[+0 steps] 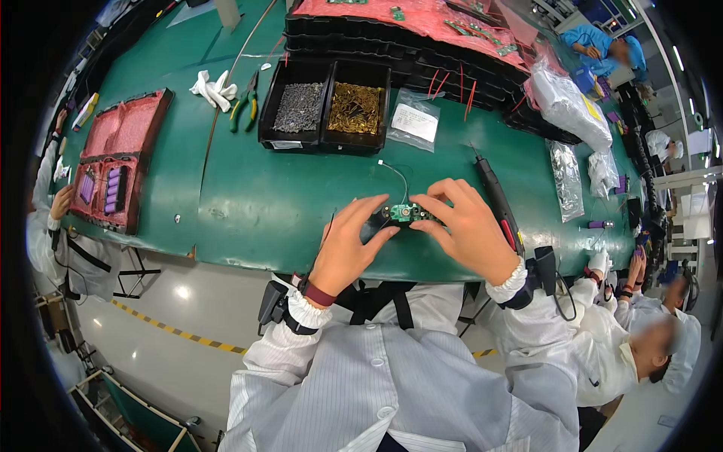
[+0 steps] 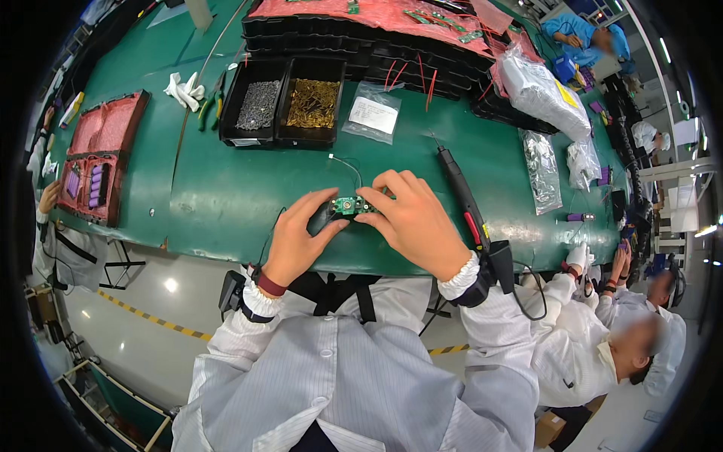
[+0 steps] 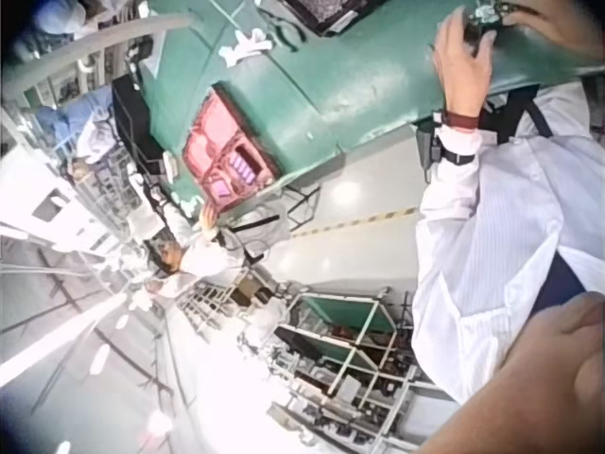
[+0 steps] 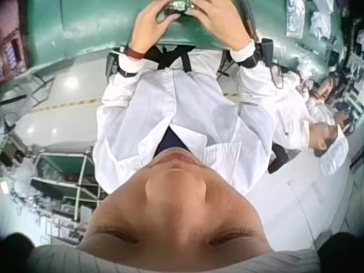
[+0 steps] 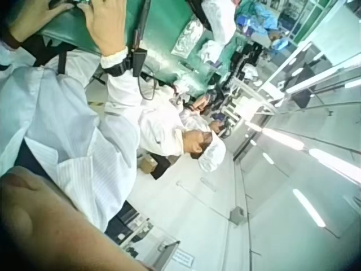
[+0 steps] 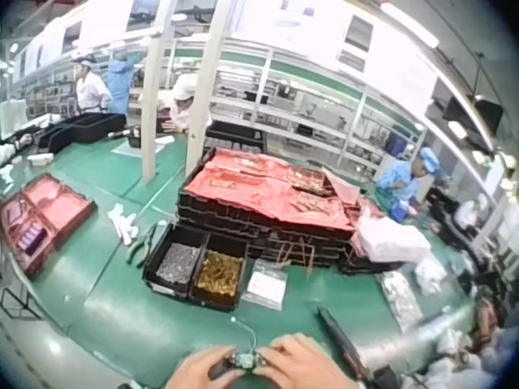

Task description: The recorder uses an electric screwdriver to assemble components onto a circuit board and cleans the board/tool with a white cloth.

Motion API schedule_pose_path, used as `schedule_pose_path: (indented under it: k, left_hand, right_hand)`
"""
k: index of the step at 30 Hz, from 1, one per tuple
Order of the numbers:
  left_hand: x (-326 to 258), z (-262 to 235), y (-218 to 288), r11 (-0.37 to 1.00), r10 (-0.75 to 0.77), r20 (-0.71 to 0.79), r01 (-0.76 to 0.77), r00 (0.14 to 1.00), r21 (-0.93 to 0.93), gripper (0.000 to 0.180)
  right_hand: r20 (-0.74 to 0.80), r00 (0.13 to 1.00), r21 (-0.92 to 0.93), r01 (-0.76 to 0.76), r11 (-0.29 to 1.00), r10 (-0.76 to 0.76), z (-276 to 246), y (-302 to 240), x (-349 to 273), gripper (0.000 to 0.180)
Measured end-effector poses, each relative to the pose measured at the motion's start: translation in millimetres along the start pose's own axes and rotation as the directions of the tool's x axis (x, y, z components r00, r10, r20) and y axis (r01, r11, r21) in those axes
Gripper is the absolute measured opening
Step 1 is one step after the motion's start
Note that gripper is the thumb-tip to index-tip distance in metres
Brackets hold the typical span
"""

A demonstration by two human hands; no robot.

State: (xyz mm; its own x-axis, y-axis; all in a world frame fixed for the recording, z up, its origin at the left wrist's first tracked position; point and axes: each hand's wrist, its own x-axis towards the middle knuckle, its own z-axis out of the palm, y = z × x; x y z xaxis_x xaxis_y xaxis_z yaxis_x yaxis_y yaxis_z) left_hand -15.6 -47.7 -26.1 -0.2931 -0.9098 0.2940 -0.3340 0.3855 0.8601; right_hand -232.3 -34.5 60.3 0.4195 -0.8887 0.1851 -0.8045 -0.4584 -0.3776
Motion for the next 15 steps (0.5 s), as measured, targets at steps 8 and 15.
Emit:
schedule_pose_path:
  k: [8,15]
  left_hand:
    - [0,-2,10,0.998,-0.048,-0.017,0.047,0.999,-0.051,0.042]
    - [2,-5,11,0.998,-0.058,-0.001,0.058,0.998,-0.013,0.037]
  right_hand:
    - [-0.038,0.999,-0.024,-0.015,1.000,0.014,20,3,4,0.042]
    - [0.062,0.997,0.137,-0.053,0.989,0.045,-11,8,16,0.071]
